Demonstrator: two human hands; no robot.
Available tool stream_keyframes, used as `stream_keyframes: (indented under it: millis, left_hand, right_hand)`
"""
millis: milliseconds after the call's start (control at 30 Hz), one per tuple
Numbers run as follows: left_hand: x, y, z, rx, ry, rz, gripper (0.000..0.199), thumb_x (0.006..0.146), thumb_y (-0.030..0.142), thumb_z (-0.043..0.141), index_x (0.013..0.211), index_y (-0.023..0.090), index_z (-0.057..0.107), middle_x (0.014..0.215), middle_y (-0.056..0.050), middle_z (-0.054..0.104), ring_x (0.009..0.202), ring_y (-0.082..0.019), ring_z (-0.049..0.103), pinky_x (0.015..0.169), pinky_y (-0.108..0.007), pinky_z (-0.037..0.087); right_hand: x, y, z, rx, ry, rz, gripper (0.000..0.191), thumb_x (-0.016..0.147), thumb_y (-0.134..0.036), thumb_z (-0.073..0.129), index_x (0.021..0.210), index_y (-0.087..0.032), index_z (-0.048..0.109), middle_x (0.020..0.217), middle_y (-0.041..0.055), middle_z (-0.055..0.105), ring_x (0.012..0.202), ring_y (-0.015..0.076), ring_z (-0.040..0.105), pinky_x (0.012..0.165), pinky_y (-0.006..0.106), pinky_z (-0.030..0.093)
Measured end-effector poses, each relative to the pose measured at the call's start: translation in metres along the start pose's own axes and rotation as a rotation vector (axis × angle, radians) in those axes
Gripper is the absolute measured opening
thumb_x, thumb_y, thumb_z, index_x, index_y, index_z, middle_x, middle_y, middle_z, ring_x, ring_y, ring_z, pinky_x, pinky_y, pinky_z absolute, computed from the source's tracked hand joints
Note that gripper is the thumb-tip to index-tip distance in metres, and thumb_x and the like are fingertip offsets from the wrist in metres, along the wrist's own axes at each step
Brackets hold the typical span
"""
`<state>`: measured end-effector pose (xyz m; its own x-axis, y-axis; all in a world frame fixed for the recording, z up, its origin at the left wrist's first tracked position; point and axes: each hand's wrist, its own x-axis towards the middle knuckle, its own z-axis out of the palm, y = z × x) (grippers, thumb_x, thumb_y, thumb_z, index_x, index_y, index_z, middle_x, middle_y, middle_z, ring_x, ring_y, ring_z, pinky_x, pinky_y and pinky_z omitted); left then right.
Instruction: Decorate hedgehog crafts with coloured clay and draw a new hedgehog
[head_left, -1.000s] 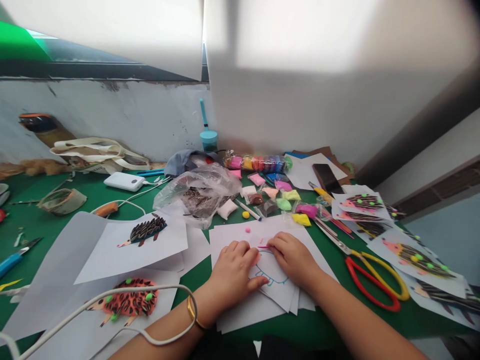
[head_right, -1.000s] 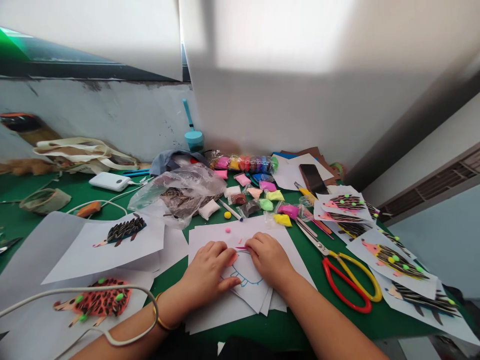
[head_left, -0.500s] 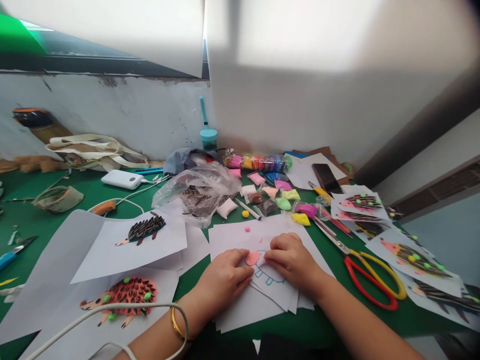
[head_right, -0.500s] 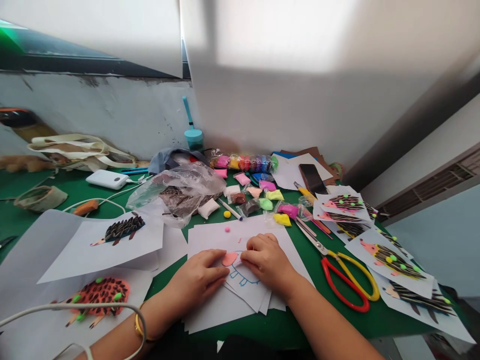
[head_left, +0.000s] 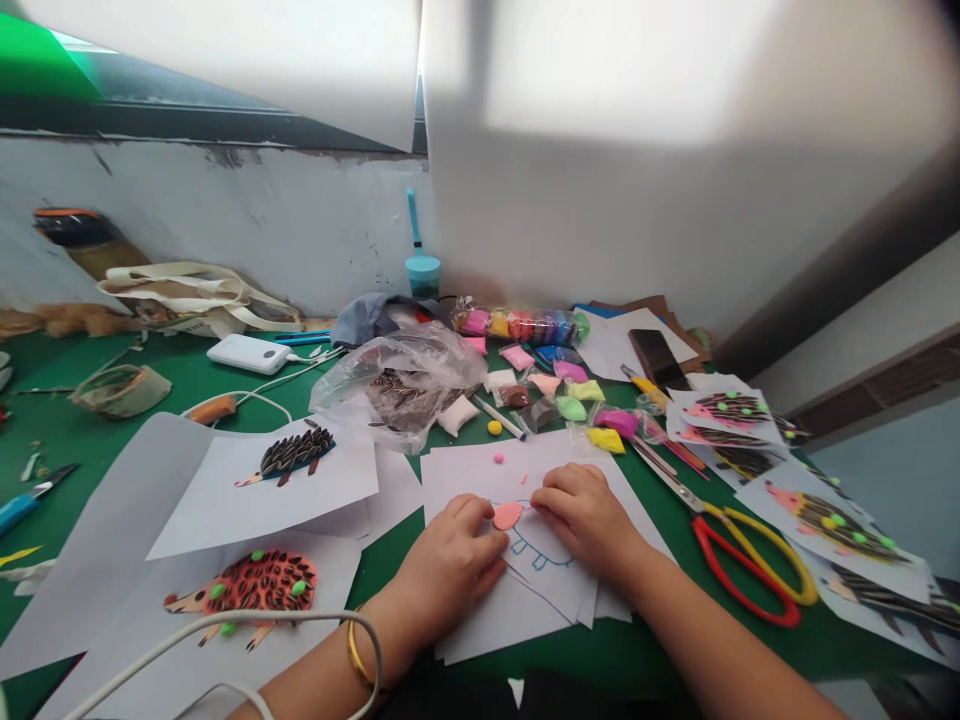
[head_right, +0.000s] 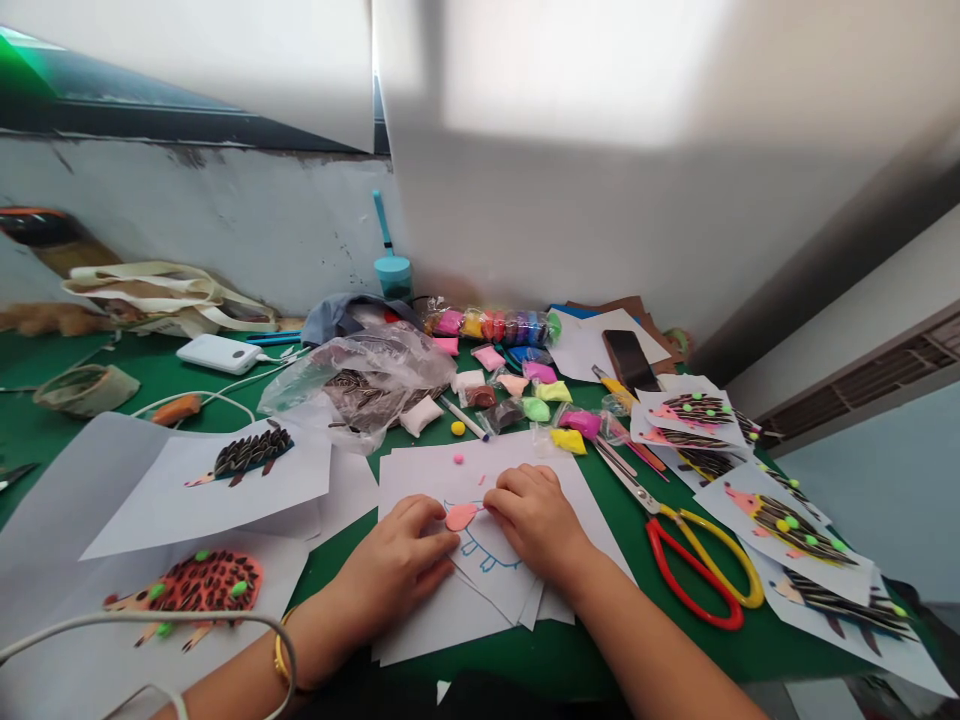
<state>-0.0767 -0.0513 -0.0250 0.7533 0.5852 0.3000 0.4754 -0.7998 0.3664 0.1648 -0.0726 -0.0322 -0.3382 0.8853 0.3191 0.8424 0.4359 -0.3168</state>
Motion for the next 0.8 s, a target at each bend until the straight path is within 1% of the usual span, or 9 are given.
stream_keyframes:
  millis: [67,133,200,267,367,467,567,667,800]
  left_hand:
    - [-0.001,-0.002,0.001,0.016,0.017,-0.010,0.011,0.083,0.022,0.065,0.093,0.023,0.068,0.110,-0.008,0.059,0.104,-0.025,0.056,0.088,-0.042,0.051]
    - [0.000,-0.004,0.001,0.023,0.025,-0.057,0.012,0.081,0.023,0.066,0.093,0.022,0.067,0.110,-0.009,0.061,0.102,-0.026,0.058,0.087,-0.043,0.051]
    - [0.002,-0.006,0.001,0.019,0.028,-0.125,0.014,0.081,0.020,0.065,0.095,0.021,0.065,0.107,-0.008,0.063,0.098,-0.025,0.060,0.085,-0.043,0.052]
    - [0.004,-0.007,0.003,0.019,0.041,-0.164,0.020,0.082,0.018,0.065,0.101,0.020,0.063,0.110,-0.008,0.064,0.101,-0.025,0.061,0.088,-0.043,0.051]
    - [0.006,-0.008,0.005,0.023,0.050,-0.139,0.033,0.080,0.018,0.068,0.112,0.020,0.060,0.121,-0.009,0.063,0.115,-0.028,0.057,0.098,-0.048,0.047]
    - [0.006,-0.007,0.007,0.016,0.019,-0.119,0.037,0.079,0.020,0.071,0.114,0.021,0.059,0.120,-0.007,0.065,0.119,-0.028,0.056,0.105,-0.052,0.041]
    - [0.005,-0.004,0.007,0.037,0.006,-0.113,0.034,0.079,0.023,0.072,0.111,0.024,0.062,0.117,-0.007,0.065,0.116,-0.028,0.056,0.106,-0.053,0.039]
    - [0.008,-0.001,0.007,0.063,-0.001,-0.098,0.030,0.079,0.022,0.072,0.108,0.025,0.064,0.110,-0.006,0.064,0.107,-0.025,0.058,0.104,-0.050,0.039]
    - [0.016,-0.003,0.011,0.115,-0.004,-0.040,0.008,0.083,0.025,0.070,0.090,0.023,0.066,0.090,-0.002,0.065,0.087,-0.019,0.059,0.096,-0.044,0.042]
  right_hand:
    - [0.000,0.001,0.001,0.018,-0.011,0.019,0.013,0.093,-0.015,0.054,0.091,-0.022,0.065,0.093,0.0043,0.066,0.090,0.0201,0.055,0.081,0.036,0.035]
    - [0.000,0.001,0.003,0.049,-0.039,0.050,0.013,0.094,-0.014,0.052,0.091,-0.021,0.062,0.093,0.0044,0.067,0.089,0.0199,0.056,0.079,0.035,0.037]
    - [0.001,0.001,0.005,0.068,-0.063,0.076,0.012,0.094,-0.014,0.051,0.091,-0.021,0.060,0.092,0.0042,0.066,0.089,0.0201,0.056,0.078,0.034,0.038]
    - [0.001,0.001,0.007,0.068,-0.070,0.082,0.012,0.095,-0.014,0.050,0.091,-0.021,0.060,0.093,0.0043,0.066,0.089,0.0205,0.056,0.078,0.034,0.039]
    - [0.001,0.002,0.009,0.056,-0.059,0.067,0.013,0.096,-0.016,0.050,0.091,-0.021,0.061,0.094,0.0048,0.066,0.090,0.0204,0.056,0.079,0.034,0.040]
    - [0.001,0.004,0.009,0.027,-0.064,0.062,0.013,0.096,-0.016,0.051,0.090,-0.021,0.061,0.093,0.0044,0.066,0.090,0.0200,0.056,0.079,0.034,0.039]
    - [0.002,0.009,0.008,-0.004,-0.072,0.061,0.012,0.095,-0.015,0.052,0.090,-0.021,0.062,0.094,0.0042,0.066,0.091,0.0199,0.056,0.081,0.034,0.038]
    - [0.003,0.012,0.008,-0.009,-0.071,0.057,0.013,0.095,-0.014,0.052,0.091,-0.021,0.062,0.094,0.0043,0.066,0.092,0.0198,0.056,0.082,0.034,0.038]
    - [0.003,0.013,0.009,-0.002,-0.073,0.067,0.013,0.095,-0.014,0.052,0.090,-0.021,0.062,0.094,0.0041,0.066,0.092,0.0200,0.055,0.082,0.034,0.037]
